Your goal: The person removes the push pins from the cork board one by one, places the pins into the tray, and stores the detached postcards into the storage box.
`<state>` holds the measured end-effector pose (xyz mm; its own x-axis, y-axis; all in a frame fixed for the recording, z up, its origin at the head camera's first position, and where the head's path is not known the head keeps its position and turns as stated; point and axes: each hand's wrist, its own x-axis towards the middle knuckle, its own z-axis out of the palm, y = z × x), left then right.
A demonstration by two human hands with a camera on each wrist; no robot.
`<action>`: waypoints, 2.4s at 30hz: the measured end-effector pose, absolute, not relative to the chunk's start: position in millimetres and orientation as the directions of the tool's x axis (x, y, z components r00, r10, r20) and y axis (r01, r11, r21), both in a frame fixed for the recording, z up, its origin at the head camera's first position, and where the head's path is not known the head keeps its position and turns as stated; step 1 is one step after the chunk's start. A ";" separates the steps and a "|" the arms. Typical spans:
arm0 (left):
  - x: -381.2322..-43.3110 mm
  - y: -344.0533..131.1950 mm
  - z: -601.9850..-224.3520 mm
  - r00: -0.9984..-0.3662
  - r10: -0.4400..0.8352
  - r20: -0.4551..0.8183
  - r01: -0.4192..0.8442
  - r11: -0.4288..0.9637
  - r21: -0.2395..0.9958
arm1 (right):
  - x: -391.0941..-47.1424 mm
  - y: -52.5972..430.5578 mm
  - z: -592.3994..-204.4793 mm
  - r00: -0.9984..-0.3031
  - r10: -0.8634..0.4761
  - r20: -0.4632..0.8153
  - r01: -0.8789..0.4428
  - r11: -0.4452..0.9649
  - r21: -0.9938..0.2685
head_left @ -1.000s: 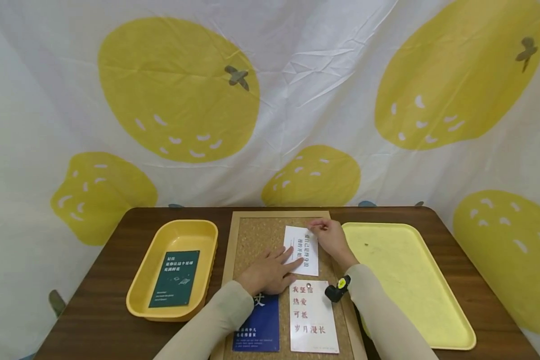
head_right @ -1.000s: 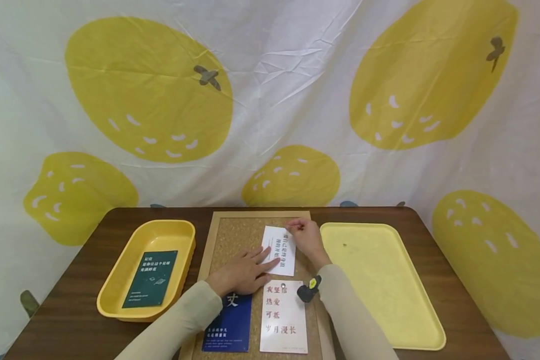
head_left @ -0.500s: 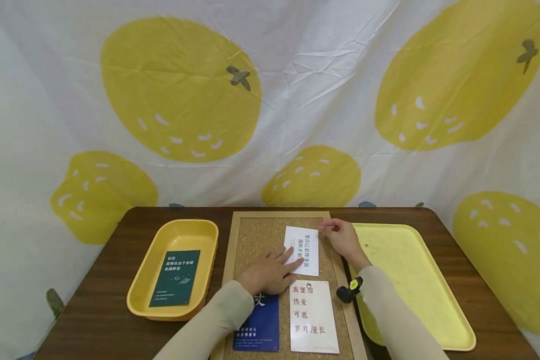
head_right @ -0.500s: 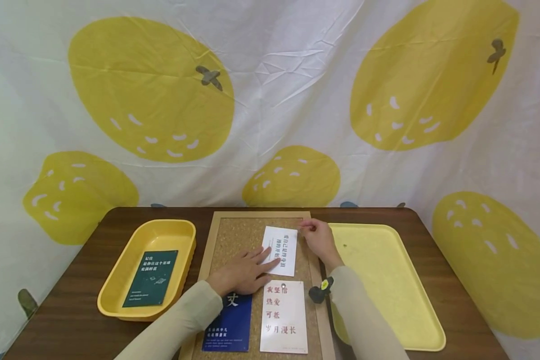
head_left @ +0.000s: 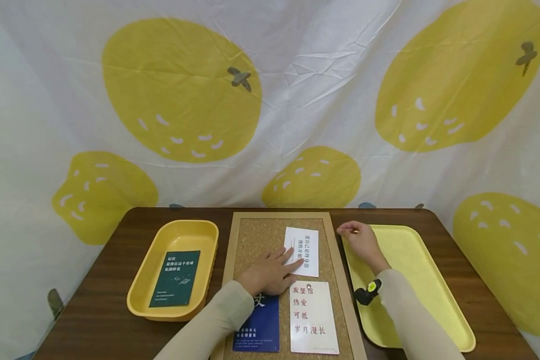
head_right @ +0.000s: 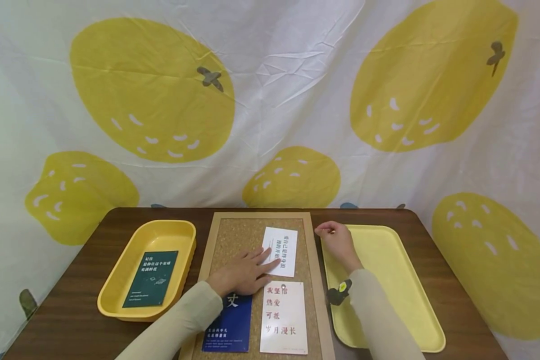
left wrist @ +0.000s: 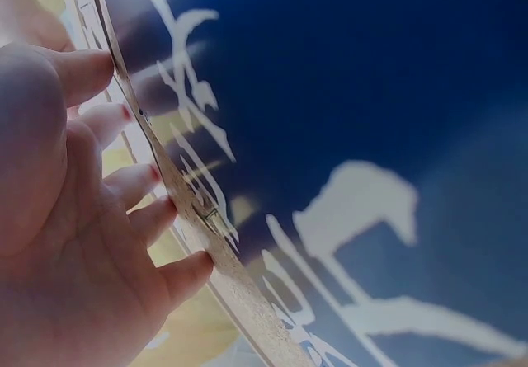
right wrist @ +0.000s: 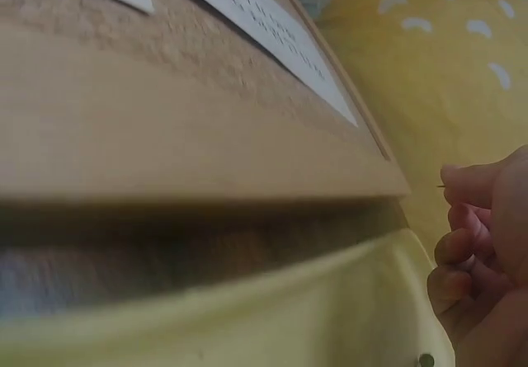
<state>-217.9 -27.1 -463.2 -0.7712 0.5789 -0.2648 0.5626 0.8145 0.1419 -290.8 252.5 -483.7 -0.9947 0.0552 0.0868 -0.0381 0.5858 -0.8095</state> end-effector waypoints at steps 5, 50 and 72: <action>-217.9 -27.2 -464.6 -0.772 0.579 -0.264 0.558 0.815 0.156 | -288.4 267.8 -486.4 -0.993 0.069 0.095 -0.033 0.616 -0.787; -217.0 -27.5 -463.8 -0.772 0.580 -0.259 0.569 0.813 0.124 | -279.8 299.3 -500.4 -0.991 0.110 0.074 0.015 0.645 -0.764; -216.0 -27.6 -461.7 -0.770 0.584 -0.259 0.574 0.810 0.119 | -275.3 296.2 -495.6 -0.992 0.105 0.072 0.014 0.654 -0.757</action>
